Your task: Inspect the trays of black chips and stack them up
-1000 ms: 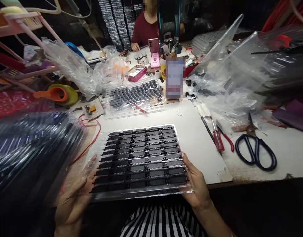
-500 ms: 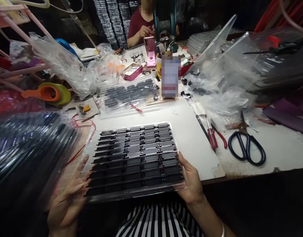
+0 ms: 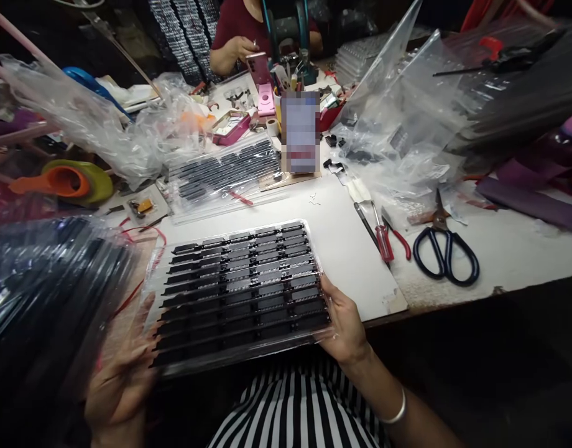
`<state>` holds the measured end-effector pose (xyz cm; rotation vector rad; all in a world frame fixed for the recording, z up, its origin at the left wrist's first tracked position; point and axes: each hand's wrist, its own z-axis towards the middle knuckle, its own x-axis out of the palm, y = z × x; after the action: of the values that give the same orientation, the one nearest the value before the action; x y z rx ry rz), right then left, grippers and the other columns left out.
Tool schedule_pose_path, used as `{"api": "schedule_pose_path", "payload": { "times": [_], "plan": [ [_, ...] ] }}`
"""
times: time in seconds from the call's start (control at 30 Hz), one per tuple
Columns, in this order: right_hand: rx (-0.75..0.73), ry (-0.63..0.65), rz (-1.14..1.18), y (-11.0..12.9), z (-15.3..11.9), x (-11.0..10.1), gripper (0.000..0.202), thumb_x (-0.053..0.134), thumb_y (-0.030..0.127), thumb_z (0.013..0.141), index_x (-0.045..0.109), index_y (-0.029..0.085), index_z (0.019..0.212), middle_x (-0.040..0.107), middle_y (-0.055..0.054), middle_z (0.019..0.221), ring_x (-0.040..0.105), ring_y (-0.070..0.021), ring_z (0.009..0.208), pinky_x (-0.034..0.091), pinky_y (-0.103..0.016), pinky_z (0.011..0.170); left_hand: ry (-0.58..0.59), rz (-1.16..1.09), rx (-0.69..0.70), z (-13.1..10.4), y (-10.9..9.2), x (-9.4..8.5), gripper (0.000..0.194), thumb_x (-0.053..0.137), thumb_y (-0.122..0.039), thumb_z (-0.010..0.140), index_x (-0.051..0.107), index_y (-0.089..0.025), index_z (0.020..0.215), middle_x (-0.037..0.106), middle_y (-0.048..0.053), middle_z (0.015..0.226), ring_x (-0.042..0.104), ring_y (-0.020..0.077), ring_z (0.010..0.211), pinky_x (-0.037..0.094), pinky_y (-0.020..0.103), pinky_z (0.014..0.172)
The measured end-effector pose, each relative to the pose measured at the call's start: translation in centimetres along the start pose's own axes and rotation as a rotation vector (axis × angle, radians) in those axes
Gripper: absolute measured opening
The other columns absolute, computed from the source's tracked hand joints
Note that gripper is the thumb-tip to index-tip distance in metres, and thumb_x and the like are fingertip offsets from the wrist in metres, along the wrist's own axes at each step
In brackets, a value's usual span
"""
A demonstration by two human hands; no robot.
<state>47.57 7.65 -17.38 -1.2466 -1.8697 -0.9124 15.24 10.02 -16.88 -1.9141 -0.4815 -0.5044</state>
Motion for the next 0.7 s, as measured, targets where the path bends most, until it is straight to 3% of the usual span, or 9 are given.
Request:
{"api": "schedule_pose_path", "payload": {
  "times": [0.13,0.27,0.37,0.53,0.7],
  "plan": [
    [0.003,0.013,0.012,0.3,-0.2,0.3,0.029,0.043,0.023,0.094,0.069,0.023,0.105,0.074,-0.002,0.096,0.067,-0.0179,0.096,0.047,-0.039,0.096,-0.022,0.011,0.013,-0.1,0.0,0.2,0.079,0.042,0.005,0.074,0.029,-0.029,0.145,0.063,0.008,0.124,0.068,0.0119,0.086,0.054,0.022,0.079],
    [0.051,0.003,0.005,0.7,-0.7,0.0,0.03,0.041,0.023,0.095,0.069,0.022,0.105,0.073,-0.003,0.098,0.067,-0.0186,0.096,0.048,-0.04,0.096,-0.022,-0.013,0.01,-0.1,0.1,0.2,0.076,0.042,0.0,0.076,0.028,-0.03,0.145,0.064,0.007,0.123,0.065,0.0168,0.101,0.053,0.03,0.087],
    [0.071,-0.006,-0.013,0.7,-0.7,-0.3,0.031,0.041,0.024,0.094,0.07,0.021,0.103,0.074,-0.004,0.096,0.067,-0.0194,0.096,0.048,-0.042,0.096,-0.002,0.0,0.027,0.1,0.1,0.1,0.078,0.042,0.003,0.075,0.029,-0.028,0.145,0.064,0.008,0.122,0.064,0.015,0.102,0.053,0.027,0.086],
    [0.083,-0.029,-0.017,0.4,-0.3,-0.6,0.025,0.048,0.025,0.09,0.072,0.022,0.097,0.075,-0.003,0.092,0.068,-0.02,0.094,0.047,-0.043,0.097,0.016,-0.011,0.058,0.2,0.1,0.1,0.08,0.045,0.004,0.073,0.028,-0.025,0.145,0.065,0.009,0.12,0.065,0.0134,0.097,0.052,0.024,0.085],
    [0.07,-0.128,0.014,0.6,-0.3,-1.0,0.019,0.058,0.02,0.082,0.072,0.024,0.093,0.075,-0.002,0.092,0.07,-0.0208,0.089,0.048,-0.044,0.097,0.02,-0.033,0.05,0.1,0.1,0.4,0.082,0.048,0.002,0.072,0.025,-0.025,0.146,0.064,0.01,0.12,0.063,0.0173,0.101,0.053,0.03,0.085]
  ]
}}
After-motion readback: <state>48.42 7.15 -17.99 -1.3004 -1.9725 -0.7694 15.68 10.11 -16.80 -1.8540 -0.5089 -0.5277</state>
